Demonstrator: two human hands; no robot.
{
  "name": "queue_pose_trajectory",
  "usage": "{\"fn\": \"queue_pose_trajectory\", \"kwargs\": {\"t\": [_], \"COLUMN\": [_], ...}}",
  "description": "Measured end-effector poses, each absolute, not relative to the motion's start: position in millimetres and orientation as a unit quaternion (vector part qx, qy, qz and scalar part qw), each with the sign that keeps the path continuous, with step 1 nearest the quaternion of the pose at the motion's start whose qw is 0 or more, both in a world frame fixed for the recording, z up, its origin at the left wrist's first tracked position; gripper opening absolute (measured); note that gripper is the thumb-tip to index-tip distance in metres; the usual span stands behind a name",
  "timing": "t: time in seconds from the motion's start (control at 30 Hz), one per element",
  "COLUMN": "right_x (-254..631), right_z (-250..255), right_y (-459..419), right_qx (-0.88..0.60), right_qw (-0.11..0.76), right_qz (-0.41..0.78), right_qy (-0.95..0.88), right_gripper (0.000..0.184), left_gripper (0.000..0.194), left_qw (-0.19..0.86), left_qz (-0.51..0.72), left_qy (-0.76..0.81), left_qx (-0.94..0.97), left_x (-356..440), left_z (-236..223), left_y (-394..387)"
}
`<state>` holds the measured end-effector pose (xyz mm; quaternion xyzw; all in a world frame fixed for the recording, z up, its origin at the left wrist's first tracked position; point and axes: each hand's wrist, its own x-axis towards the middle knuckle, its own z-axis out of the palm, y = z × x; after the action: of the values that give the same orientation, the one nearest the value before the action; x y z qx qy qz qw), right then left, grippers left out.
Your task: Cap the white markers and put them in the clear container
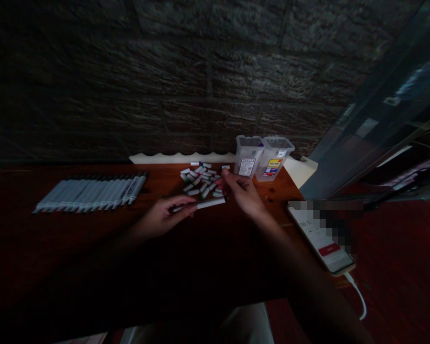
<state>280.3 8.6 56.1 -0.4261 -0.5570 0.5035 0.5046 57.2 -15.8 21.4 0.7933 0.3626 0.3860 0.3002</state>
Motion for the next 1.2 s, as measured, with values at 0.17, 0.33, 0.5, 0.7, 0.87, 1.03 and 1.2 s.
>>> {"fn": "queue_pose_trajectory", "kwargs": {"t": [0.17, 0.33, 0.5, 0.7, 0.87, 1.03, 1.2], "right_x": [261, 257, 258, 255, 255, 266, 272], "right_z": [51, 50, 52, 48, 45, 48, 52], "right_y": [4, 0, -4, -12, -7, 7, 5], "right_qx": [-0.425, -0.410, -0.395, -0.405, -0.417, -0.445, -0.418], "right_qw": [0.552, 0.530, 0.499, 0.468, 0.484, 0.545, 0.454], "right_qz": [0.573, 0.618, 0.618, 0.593, 0.558, 0.509, 0.520], "right_qy": [-0.431, -0.413, -0.462, -0.515, -0.530, -0.496, -0.591], "right_gripper": [0.053, 0.057, 0.062, 0.061, 0.061, 0.050, 0.030], "left_gripper": [0.023, 0.022, 0.022, 0.020, 0.021, 0.021, 0.024], "left_qw": [0.281, 0.261, 0.217, 0.184, 0.193, 0.187, 0.198], "left_qz": [0.358, 0.372, 0.383, 0.379, 0.363, 0.379, 0.453], "left_qy": [0.365, 0.355, 0.344, 0.311, 0.299, 0.367, 0.402], "left_qx": [0.812, 0.817, 0.829, 0.852, 0.861, 0.828, 0.771], "left_x": [65, 68, 68, 65, 60, 52, 44], "left_z": [15, 15, 20, 23, 21, 19, 21], "left_y": [-23, -28, -33, -32, -23, -11, -5]}}
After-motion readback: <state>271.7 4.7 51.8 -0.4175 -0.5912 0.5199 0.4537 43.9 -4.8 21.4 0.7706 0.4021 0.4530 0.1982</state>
